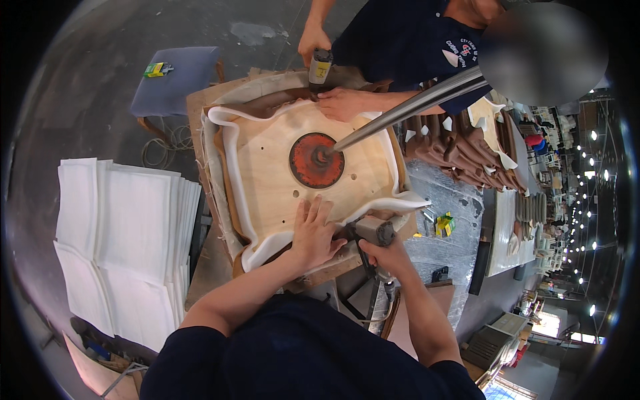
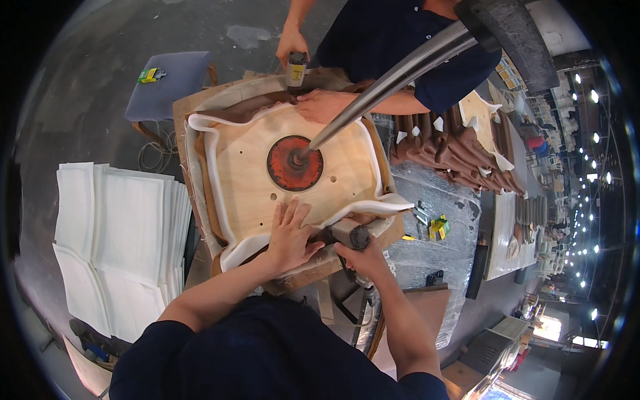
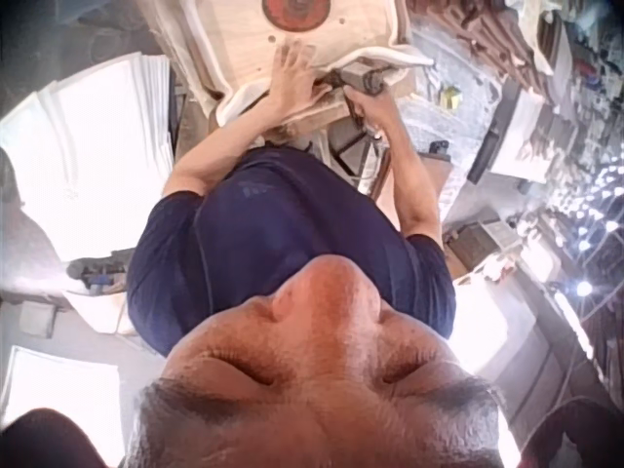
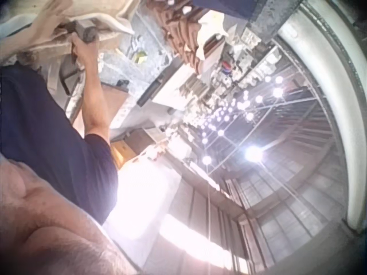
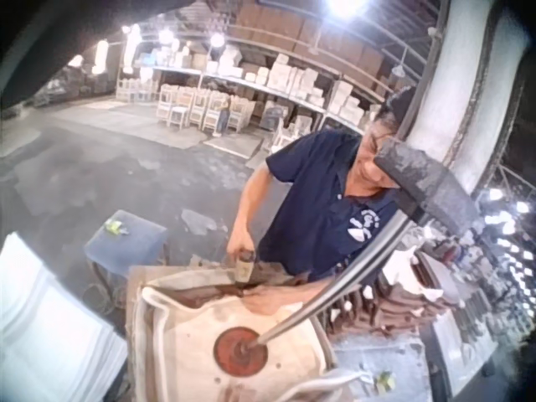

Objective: The person places a white fabric cover over a chair seat, aligns it, and uses a staple gun to secure the fabric around the edges. A coworker assists by holding the seat and applying glue. The process is repeated for multiple seats.

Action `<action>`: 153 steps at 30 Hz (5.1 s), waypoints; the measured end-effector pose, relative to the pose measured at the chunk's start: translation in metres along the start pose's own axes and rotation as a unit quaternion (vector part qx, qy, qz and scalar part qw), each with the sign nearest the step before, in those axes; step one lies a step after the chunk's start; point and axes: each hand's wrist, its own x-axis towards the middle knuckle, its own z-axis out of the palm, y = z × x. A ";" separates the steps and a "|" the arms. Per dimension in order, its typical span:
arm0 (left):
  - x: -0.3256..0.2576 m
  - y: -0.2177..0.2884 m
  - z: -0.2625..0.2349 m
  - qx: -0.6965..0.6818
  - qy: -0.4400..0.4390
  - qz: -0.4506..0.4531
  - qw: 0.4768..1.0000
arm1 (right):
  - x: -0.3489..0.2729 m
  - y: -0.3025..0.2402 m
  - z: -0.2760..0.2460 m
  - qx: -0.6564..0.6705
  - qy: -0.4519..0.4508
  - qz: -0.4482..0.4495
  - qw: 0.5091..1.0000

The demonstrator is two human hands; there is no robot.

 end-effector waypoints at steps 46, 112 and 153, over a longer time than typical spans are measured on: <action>-0.006 -0.015 0.001 -0.022 0.005 -0.018 1.000 | -0.010 -0.003 0.051 -0.099 0.053 -0.031 0.993; -0.010 -0.027 -0.008 -0.087 0.012 -0.055 0.995 | -0.034 -0.019 0.083 -0.016 0.021 0.028 0.999; -0.054 -0.038 -0.055 -0.075 -0.083 -0.056 0.992 | -0.044 -0.016 0.085 0.056 0.023 0.014 0.998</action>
